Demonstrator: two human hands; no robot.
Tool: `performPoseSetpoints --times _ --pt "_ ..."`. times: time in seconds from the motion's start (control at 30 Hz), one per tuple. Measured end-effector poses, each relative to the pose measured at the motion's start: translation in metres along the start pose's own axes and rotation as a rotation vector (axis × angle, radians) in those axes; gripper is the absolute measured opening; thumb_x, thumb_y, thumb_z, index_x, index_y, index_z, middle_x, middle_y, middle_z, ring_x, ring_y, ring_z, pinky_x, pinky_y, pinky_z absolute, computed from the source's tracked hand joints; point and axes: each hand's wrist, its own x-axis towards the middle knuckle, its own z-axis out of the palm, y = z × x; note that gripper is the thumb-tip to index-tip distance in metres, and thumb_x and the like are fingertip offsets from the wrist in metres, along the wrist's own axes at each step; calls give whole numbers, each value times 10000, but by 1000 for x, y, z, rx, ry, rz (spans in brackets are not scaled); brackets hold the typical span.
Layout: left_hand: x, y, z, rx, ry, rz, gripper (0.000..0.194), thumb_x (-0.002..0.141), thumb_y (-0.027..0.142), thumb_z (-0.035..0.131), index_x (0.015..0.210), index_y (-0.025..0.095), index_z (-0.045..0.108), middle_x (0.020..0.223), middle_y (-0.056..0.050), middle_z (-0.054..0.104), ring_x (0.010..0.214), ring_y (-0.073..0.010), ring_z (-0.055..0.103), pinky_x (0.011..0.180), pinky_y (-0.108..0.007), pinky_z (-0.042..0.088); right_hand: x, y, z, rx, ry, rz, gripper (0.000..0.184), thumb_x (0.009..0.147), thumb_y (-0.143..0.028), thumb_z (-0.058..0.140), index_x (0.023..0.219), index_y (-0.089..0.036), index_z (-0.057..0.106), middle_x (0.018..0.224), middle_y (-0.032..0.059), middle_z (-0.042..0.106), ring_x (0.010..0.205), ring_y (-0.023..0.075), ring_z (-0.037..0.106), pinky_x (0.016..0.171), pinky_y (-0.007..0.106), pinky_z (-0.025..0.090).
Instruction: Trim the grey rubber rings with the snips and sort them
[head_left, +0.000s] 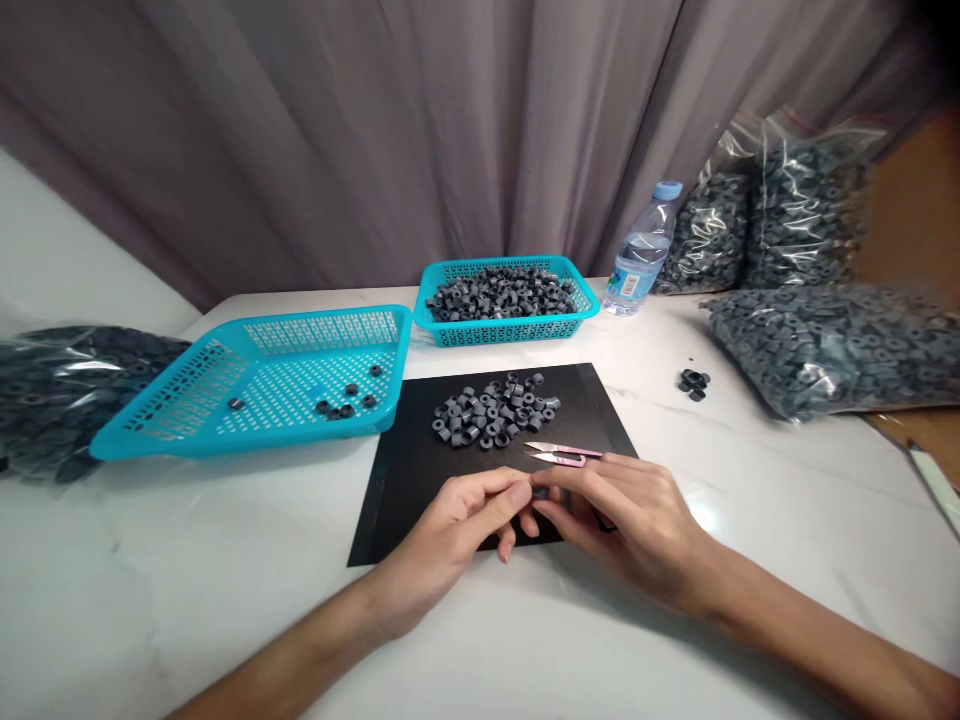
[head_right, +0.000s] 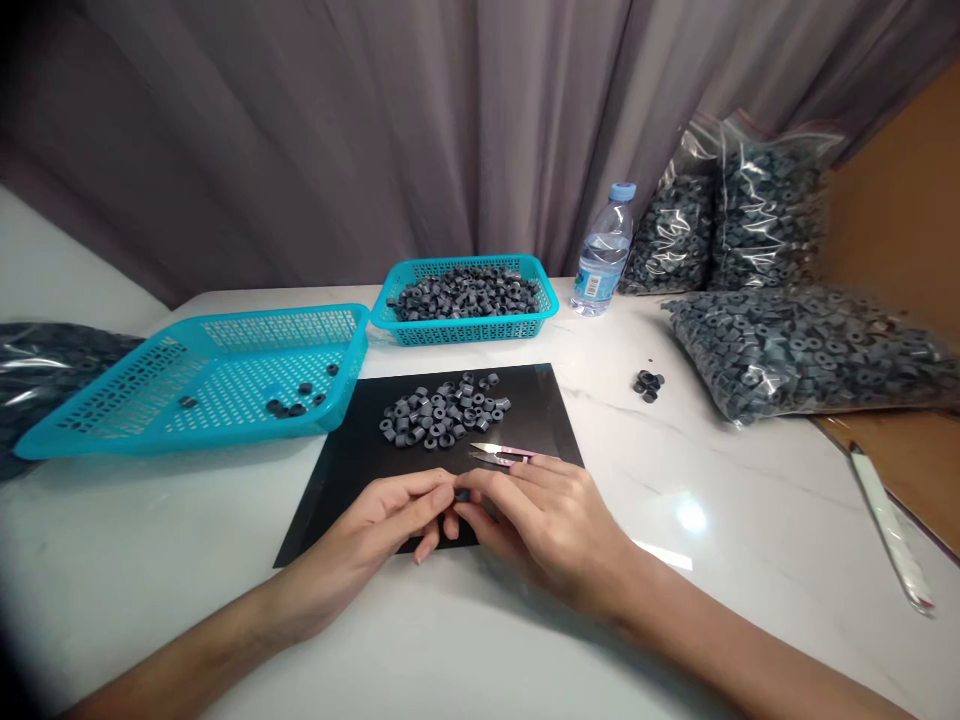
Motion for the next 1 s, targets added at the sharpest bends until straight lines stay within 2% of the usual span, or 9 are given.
performPoseSetpoints --times 0.13,0.27,0.47,0.8,1.0 --pt "2 1 1 -28 0 -28 382 1028 429 498 967 120 713 856 -28 587 678 -96 478 688 -230 412 -1 2 0 -12 7 -19 130 997 -180 604 1123 -155 622 782 -8 691 643 112 629 628 261 450" --pt "3 1 2 -42 89 -13 394 994 508 530 1027 142 672 892 -32 591 689 -117 546 636 -239 448 0 3 1 -17 6 -15 167 997 -170 601 1162 -149 616 833 4 714 679 115 651 642 261 461" --pt "3 -3 4 28 135 11 325 935 453 644 943 131 687 841 -8 615 553 -66 511 600 -225 442 1 1 2 -20 13 -13 155 981 -167 632 1134 -146 616 826 3 714 658 114 639 625 264 454" --pt "3 -3 4 25 134 19 377 982 437 574 820 126 710 791 -5 605 540 -56 505 579 -205 404 0 1 4 37 -20 43 185 993 -214 622 1175 -178 617 702 -44 593 575 97 540 564 258 417" --pt "3 -6 1 41 139 -3 387 980 458 585 807 132 704 776 4 606 553 -56 518 599 -202 414 2 0 1 77 -38 69 193 1007 -244 598 1180 -159 614 751 -6 594 612 110 541 568 254 424"
